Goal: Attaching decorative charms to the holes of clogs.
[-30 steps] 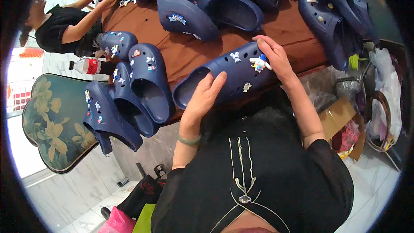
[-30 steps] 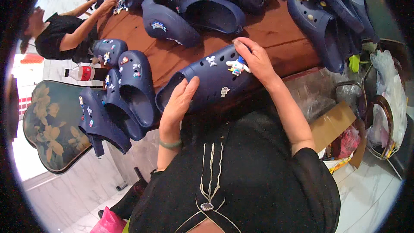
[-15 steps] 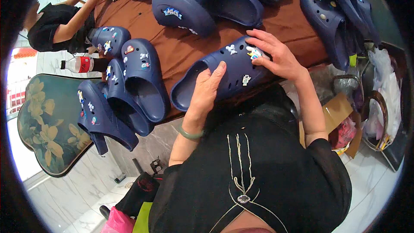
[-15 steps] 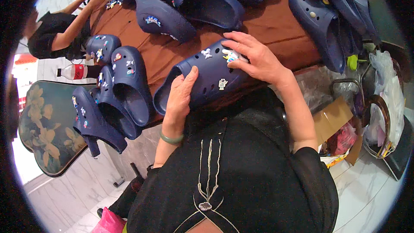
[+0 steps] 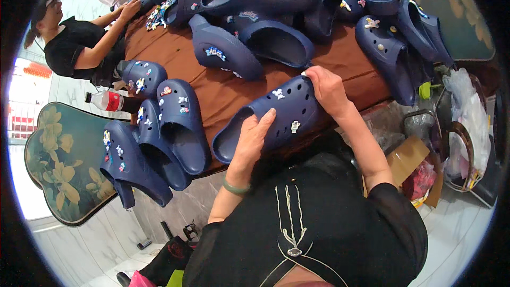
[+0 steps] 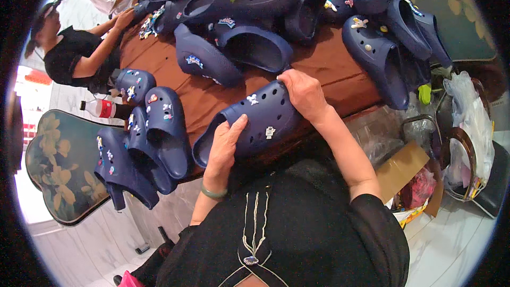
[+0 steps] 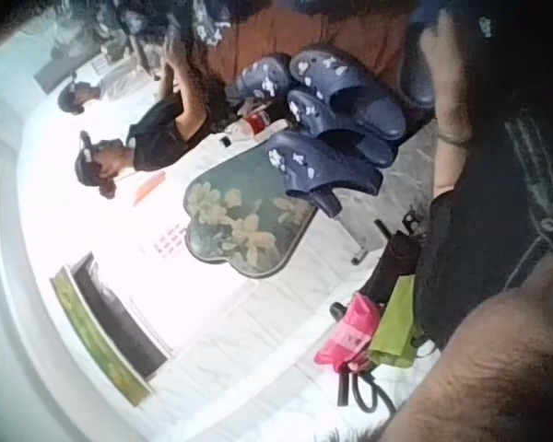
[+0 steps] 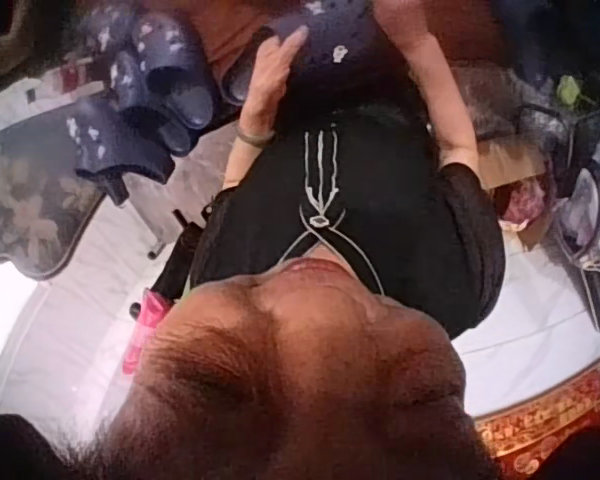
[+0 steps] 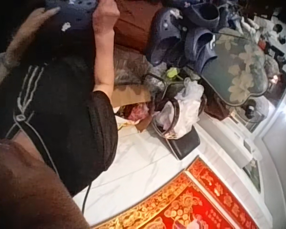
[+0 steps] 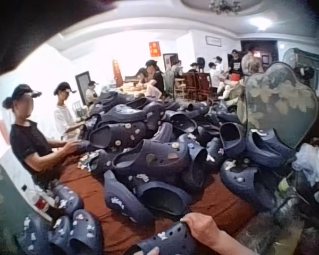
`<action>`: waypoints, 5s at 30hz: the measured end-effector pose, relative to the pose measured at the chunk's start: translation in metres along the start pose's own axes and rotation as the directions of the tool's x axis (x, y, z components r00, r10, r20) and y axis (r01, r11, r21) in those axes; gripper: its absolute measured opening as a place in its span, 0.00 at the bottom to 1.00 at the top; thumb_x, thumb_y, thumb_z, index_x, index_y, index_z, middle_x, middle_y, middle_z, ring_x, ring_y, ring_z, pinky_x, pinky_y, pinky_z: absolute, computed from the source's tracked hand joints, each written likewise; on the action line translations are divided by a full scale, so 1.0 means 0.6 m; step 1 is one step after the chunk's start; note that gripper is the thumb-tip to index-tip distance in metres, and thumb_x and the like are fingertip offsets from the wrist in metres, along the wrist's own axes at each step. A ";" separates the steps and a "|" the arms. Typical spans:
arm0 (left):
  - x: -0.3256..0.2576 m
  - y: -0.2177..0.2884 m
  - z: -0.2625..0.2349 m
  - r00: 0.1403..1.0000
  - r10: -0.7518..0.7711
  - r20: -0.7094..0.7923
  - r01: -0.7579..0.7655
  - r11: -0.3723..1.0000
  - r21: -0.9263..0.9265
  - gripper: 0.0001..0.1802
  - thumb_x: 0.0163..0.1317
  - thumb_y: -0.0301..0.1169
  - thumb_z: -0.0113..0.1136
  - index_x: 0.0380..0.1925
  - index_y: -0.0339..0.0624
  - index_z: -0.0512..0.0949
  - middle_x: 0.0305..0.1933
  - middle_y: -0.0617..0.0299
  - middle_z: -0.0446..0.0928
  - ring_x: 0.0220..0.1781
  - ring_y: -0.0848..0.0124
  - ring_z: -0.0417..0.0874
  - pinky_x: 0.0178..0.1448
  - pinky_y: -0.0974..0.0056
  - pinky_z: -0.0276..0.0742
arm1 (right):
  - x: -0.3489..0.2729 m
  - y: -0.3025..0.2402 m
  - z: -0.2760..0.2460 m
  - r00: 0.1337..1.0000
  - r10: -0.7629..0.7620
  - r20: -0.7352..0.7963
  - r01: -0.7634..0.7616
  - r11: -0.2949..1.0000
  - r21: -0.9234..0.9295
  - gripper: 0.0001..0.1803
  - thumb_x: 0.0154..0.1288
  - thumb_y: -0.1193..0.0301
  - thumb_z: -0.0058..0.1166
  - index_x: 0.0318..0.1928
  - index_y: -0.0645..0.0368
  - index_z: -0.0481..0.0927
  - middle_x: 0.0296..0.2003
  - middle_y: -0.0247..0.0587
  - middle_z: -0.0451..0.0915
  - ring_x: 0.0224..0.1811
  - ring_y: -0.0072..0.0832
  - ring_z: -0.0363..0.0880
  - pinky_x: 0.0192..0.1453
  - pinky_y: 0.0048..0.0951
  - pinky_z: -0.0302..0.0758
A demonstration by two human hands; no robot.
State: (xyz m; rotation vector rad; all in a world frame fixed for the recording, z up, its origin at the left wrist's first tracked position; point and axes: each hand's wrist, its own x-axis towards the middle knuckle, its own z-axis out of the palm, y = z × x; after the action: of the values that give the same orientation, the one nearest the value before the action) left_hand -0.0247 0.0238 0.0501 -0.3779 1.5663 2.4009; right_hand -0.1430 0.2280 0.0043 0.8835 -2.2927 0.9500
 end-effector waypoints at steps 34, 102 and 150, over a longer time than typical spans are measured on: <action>-0.033 -0.016 -0.010 0.998 0.009 0.068 -0.020 0.988 0.156 0.18 0.69 0.34 0.54 0.52 0.33 0.76 0.49 0.63 0.79 0.48 0.75 0.77 0.56 0.67 0.72 | 0.024 0.110 -0.050 0.829 0.559 0.012 -0.557 0.824 0.106 0.12 0.67 0.66 0.54 0.43 0.61 0.82 0.30 0.39 0.83 0.35 0.22 0.81 0.42 0.28 0.77; 0.027 -0.031 -0.030 0.878 0.466 0.115 -0.446 0.881 -0.159 0.18 0.72 0.35 0.48 0.50 0.30 0.76 0.49 0.56 0.80 0.51 0.72 0.80 0.56 0.67 0.75 | -0.064 -0.070 0.033 0.994 -0.103 0.033 0.085 0.935 0.345 0.21 0.38 0.68 0.74 0.37 0.48 0.80 0.39 0.29 0.75 0.47 0.32 0.70 0.55 0.36 0.64; 0.028 -0.006 -0.027 0.986 0.071 0.150 -0.055 0.993 -0.106 0.27 0.67 0.40 0.54 0.60 0.33 0.69 0.58 0.56 0.74 0.57 0.68 0.76 0.62 0.62 0.71 | 0.011 0.060 0.014 0.965 0.146 0.217 -0.075 0.949 -0.305 0.17 0.61 0.78 0.52 0.52 0.59 0.75 0.50 0.52 0.71 0.52 0.48 0.72 0.51 0.44 0.75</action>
State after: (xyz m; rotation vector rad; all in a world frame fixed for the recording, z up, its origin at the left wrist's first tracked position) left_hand -0.0378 0.0115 0.0347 -0.1601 1.4141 2.4982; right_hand -0.1750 0.2392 -0.0121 0.7796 -2.6241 0.5443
